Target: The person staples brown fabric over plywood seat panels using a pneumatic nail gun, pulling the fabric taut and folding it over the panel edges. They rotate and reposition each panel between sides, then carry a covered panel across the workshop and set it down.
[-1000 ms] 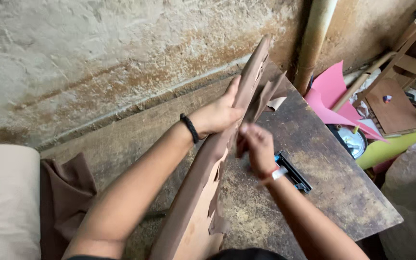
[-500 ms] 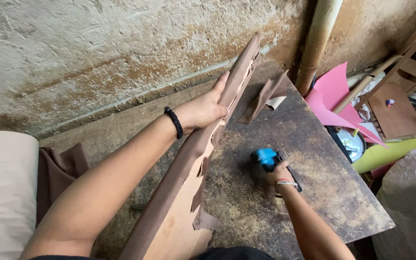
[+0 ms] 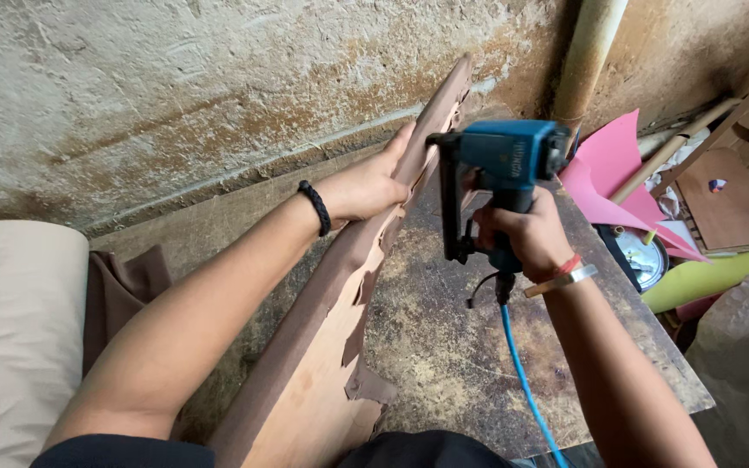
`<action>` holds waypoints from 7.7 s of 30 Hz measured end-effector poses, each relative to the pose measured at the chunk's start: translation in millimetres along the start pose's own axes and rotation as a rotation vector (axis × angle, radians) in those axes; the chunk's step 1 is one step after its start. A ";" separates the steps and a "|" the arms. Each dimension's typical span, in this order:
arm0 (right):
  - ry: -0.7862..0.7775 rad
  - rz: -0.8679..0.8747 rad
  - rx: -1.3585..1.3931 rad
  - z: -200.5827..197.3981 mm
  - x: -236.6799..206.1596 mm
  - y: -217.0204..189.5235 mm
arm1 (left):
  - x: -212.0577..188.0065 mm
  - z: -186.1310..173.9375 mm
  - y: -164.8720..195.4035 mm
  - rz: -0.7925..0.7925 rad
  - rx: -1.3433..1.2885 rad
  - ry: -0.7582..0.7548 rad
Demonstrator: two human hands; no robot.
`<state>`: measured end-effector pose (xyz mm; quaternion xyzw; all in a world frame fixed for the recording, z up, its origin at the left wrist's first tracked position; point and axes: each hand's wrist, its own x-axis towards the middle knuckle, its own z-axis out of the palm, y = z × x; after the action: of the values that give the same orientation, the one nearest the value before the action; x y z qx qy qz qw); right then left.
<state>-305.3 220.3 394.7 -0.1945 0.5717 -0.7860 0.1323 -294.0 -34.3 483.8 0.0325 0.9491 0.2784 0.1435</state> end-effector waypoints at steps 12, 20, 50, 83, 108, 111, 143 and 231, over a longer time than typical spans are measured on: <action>-0.173 0.080 -0.004 24.2 -27.1 -0.7 | -7.1 -8.7 -4.9 0.082 0.033 -0.003; -0.182 0.143 -0.068 41.6 -40.9 -4.9 | -21.0 -19.0 -3.2 0.072 0.079 -0.049; -0.021 0.225 0.388 73.0 4.2 58.2 | 2.1 11.0 -87.0 0.298 -1.036 -0.138; 0.102 0.341 -1.299 -57.2 -113.9 289.1 | -15.9 6.8 -6.2 0.099 0.064 -0.012; 0.055 -0.029 -0.318 22.6 0.4 -50.5 | -15.6 -2.1 9.0 0.002 -0.033 -0.080; 0.015 -0.011 -0.329 25.0 -8.4 -48.5 | -15.1 -3.5 6.3 0.028 0.004 -0.062; -0.011 0.539 -1.279 -100.6 -66.2 303.6 | 38.1 -31.4 -30.7 -0.080 -0.431 0.323; -0.144 0.138 -1.326 -25.0 -47.8 271.8 | -61.6 -9.5 -52.9 -0.132 -0.006 0.106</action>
<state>-278.1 177.4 122.2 -0.2495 0.9345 -0.2431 0.0728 -236.9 -92.5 478.7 -0.0452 0.9546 0.2726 0.1113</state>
